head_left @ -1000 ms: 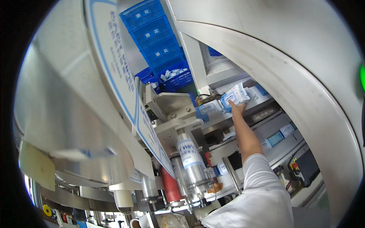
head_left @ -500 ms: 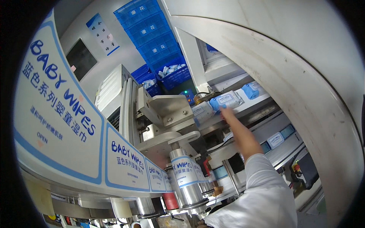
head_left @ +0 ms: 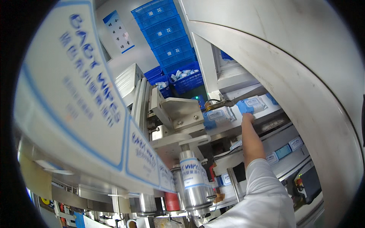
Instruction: The person moves stacks of plastic lids from a box into the vertical feeders of a packaging machine, handles individual packages of wet wipes from the machinery, and arranges them on a conveyor belt.
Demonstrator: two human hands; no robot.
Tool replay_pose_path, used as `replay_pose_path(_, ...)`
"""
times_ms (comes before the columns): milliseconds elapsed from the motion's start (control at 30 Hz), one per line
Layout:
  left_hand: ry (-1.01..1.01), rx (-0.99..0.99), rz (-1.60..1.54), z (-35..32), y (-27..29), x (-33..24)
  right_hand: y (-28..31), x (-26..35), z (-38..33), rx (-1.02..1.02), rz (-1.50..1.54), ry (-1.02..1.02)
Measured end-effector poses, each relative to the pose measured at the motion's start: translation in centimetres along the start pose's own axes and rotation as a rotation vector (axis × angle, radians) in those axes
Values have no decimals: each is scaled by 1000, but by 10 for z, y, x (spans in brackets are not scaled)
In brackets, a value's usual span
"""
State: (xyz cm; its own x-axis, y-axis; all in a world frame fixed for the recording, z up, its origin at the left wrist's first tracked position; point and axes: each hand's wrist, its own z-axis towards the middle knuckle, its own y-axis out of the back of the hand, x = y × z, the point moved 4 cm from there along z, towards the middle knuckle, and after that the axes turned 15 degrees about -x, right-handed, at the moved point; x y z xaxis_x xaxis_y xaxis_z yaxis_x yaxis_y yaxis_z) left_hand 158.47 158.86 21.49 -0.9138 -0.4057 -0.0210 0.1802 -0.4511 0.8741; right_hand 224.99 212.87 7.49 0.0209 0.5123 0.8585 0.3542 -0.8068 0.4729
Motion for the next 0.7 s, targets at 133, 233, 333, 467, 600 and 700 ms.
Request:
replay_pose_path(133,-184,-74,-335,4,-22,-11,35,0,16,387,1169,-389)
replay_pose_path(233,-470,38,-534,1,-1,-53,82,32,-81,665,1366,-413)
replay_pose_path(333,-707,-13,-919,21,14,-111,159,35,-158,623,1536,-156)
replay_pose_path(467,-1055,99,-1236,29,41,-166,276,-5,-259,255,1065,267)
replay_pose_path(600,-892,317,-1502,18,59,-201,362,-71,-363,49,844,643)
replay_pose_path(700,-563,593,-1735,-2,65,-222,419,-109,-460,-30,472,918)
